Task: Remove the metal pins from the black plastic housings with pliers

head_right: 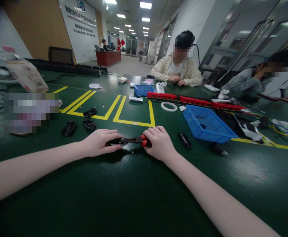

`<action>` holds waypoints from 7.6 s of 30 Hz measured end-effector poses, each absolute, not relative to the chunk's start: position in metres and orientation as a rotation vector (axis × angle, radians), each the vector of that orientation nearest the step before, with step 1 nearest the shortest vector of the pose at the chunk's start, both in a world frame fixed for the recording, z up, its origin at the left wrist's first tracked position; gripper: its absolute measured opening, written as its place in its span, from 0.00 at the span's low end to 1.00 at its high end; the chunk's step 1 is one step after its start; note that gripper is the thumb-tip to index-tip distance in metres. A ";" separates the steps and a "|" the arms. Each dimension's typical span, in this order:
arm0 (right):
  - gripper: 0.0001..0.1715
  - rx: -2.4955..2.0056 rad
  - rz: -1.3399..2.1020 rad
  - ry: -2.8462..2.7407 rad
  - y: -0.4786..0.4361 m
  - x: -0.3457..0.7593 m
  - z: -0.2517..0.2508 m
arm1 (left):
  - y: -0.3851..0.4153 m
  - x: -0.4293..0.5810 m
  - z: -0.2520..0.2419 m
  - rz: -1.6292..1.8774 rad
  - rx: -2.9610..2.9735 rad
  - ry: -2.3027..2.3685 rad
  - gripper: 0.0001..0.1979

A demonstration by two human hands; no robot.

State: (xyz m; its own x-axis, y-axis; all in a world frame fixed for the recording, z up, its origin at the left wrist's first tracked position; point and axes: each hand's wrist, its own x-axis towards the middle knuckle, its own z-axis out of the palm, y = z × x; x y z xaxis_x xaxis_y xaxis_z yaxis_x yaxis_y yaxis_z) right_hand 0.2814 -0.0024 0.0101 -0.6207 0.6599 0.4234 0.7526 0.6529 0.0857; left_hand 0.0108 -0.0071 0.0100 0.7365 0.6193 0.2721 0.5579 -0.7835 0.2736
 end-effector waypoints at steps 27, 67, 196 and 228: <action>0.10 -1.065 -0.238 -2.529 -0.003 0.282 0.012 | -0.005 0.008 0.017 0.452 2.581 0.712 0.17; 0.12 -1.094 -0.356 -2.501 -0.005 0.280 0.012 | -0.008 0.012 0.013 0.487 2.715 0.915 0.20; 0.12 -1.109 -0.319 -2.551 -0.003 0.279 0.011 | -0.003 0.012 0.012 0.395 2.632 0.868 0.20; 0.16 -1.025 -0.424 -2.449 -0.002 0.283 0.010 | -0.005 0.011 0.016 0.516 2.562 0.861 0.17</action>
State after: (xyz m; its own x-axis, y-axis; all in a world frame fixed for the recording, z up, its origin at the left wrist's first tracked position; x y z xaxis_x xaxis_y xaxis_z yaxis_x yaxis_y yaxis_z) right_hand 0.2833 -0.0023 0.0098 -0.6231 0.5904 0.5131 0.7286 0.6767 0.1061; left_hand 0.0111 -0.0050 0.0156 0.7440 0.6318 0.2175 0.4893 -0.7368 0.4666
